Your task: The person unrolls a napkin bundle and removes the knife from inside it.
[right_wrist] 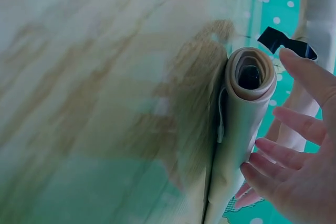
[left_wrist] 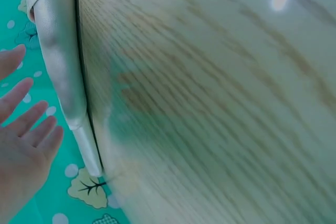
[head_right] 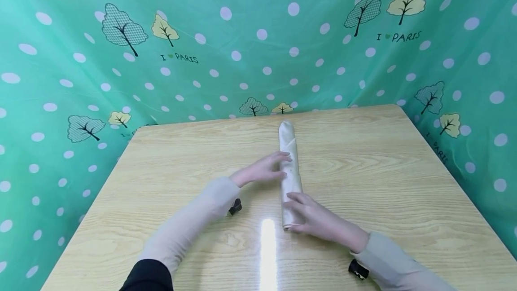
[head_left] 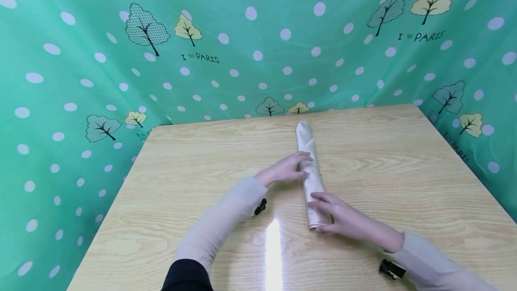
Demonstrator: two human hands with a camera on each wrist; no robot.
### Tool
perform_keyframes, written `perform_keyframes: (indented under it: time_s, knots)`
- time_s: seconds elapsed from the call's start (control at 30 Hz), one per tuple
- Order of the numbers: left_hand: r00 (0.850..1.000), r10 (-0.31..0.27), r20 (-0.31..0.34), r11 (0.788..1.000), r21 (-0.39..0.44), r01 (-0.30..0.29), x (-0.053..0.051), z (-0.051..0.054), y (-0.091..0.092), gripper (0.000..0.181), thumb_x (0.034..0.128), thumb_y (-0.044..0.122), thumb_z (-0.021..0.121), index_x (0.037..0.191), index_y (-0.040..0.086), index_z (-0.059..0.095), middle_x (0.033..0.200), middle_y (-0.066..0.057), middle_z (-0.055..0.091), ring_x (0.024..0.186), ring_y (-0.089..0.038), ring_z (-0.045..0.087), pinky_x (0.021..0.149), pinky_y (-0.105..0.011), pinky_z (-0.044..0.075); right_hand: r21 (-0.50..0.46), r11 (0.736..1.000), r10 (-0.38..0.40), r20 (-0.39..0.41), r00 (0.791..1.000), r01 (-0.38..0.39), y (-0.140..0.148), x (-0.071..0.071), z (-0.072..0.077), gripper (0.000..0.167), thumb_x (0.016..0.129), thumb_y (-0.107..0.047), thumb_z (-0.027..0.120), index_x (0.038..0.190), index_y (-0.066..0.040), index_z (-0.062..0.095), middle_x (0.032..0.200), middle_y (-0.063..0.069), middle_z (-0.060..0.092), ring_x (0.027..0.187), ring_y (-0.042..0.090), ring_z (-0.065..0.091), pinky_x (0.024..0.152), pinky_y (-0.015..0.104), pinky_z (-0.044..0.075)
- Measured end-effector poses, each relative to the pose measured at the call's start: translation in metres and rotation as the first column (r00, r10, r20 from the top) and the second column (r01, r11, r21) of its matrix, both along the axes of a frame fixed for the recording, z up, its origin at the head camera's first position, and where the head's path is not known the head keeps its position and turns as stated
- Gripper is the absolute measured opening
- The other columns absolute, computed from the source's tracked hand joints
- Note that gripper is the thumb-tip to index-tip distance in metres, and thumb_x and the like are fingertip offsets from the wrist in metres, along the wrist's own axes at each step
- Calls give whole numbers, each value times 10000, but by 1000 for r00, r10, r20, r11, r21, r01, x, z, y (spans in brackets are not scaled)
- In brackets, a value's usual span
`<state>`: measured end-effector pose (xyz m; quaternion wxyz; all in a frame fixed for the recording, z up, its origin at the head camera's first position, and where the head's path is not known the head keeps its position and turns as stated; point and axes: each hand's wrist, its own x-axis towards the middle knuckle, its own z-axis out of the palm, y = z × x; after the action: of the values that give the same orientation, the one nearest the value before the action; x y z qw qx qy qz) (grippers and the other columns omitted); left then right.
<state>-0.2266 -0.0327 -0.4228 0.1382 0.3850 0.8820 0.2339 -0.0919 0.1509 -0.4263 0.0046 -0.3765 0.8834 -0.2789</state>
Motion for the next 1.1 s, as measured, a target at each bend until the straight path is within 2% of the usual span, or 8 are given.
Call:
perform_keyframes:
  time_s: [0.2,0.37,0.67,0.8,0.93,1.1]
  knots:
    - [1000,-1,22,999,-40,2,-3,-7,6,451,845,248,580,1258,106,467,1396,-109,307,1270,-234,297,1036,-343,233,18,1000,19,39,999,-20,-1,0,-2,553,707,-233,705,1170,16,533,1254,237,413,1115,388,414,881,493,383]
    - [1000,-12,25,998,-67,14,-3,-12,5,420,834,234,600,1225,113,505,1389,-113,314,1268,-238,299,1038,-336,225,23,1000,20,35,999,-21,-3,1,-5,500,708,-216,702,1127,19,565,1248,232,421,1119,392,405,888,500,372]
    - [997,-65,38,997,-44,66,-12,-21,4,390,843,245,594,1209,127,527,1401,-87,298,1284,-225,269,1050,-321,193,23,1000,-6,46,999,5,0,-2,-8,473,691,-203,718,1106,-18,584,1250,198,427,1124,381,405,886,508,367]
    - [996,-71,55,997,-40,73,-13,-25,6,395,842,239,595,1212,123,521,1410,-78,284,1293,-214,252,1054,-316,179,20,1000,-7,56,998,6,2,-2,-7,459,689,-191,720,1099,-31,587,1247,191,428,1124,378,404,881,510,369]
    - [996,-69,57,997,-37,71,-13,-26,9,394,845,239,589,1215,124,517,1415,-75,276,1297,-203,243,1055,-310,171,20,1000,-17,63,998,16,4,-1,-7,466,686,-199,721,1103,-40,588,1252,190,425,1125,382,403,879,513,369]
    - [995,-80,52,996,-30,82,-11,-21,15,385,853,236,580,1213,115,518,1413,-86,279,1297,-195,243,1053,-284,170,21,1000,-23,67,997,22,9,-1,-5,463,688,-206,720,1100,-41,589,1249,195,425,1116,390,406,865,521,374]
